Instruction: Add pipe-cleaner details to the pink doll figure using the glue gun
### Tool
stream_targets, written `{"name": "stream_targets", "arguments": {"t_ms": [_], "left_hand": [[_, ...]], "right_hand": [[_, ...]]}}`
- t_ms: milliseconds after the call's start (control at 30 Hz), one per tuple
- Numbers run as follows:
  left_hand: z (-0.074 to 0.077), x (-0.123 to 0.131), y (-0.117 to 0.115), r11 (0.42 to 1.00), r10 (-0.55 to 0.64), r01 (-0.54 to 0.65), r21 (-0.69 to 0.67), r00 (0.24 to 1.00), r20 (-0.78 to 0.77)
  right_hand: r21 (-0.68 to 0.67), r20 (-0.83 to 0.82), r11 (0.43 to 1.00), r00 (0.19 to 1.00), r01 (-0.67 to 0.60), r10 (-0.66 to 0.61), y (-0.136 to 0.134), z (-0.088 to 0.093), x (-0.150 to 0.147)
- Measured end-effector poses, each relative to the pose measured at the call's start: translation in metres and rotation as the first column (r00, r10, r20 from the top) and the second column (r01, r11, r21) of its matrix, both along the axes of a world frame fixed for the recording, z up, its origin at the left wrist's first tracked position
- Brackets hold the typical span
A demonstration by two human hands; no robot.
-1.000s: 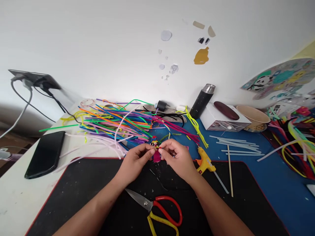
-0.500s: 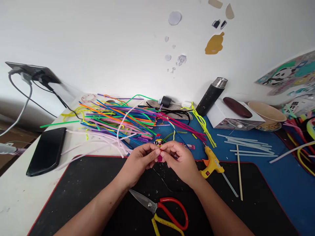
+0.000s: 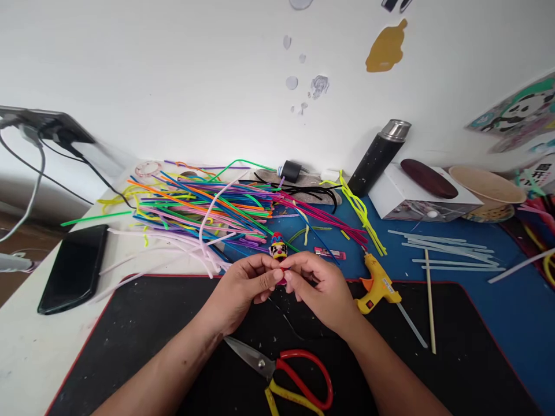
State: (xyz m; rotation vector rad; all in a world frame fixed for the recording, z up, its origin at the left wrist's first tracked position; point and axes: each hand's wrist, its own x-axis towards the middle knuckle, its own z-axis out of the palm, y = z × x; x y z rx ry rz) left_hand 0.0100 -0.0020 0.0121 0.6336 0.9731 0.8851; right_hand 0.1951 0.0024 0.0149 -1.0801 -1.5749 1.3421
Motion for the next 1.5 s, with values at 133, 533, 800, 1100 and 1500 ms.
{"name": "stream_targets", "arguments": {"t_ms": [133, 533, 800, 1100, 1500], "left_hand": [[0.001, 0.000, -0.001, 1.000, -0.009, 0.010, -0.020, 1.000, 0.023], [0.005, 0.000, -0.002, 0.999, -0.011, 0.013, -0.043, 0.999, 0.053], [0.005, 0.000, -0.002, 0.998, -0.026, 0.028, -0.054, 0.999, 0.037], [0.003, 0.000, -0.002, 0.999, -0.026, 0.026, -0.039, 1.000, -0.015], [0.013, -0.015, 0.002, 0.956, 0.062, 0.094, 0.277, 0.860, -0.506]], "right_hand": [[-0.009, -0.003, 1.000, 1.000, 0.003, -0.003, -0.002, 0.000, 0.001], [-0.022, -0.026, 1.000, 1.000, 0.013, -0.014, -0.003, 0.003, 0.000], [0.002, -0.019, 1.000, 1.000, 0.014, -0.014, -0.004, 0.001, -0.001], [0.037, 0.030, 0.999, 0.999, 0.025, -0.026, -0.003, 0.001, 0.000], [-0.007, -0.050, 0.993, 0.992, 0.120, -0.120, 0.001, -0.001, 0.004]]}}
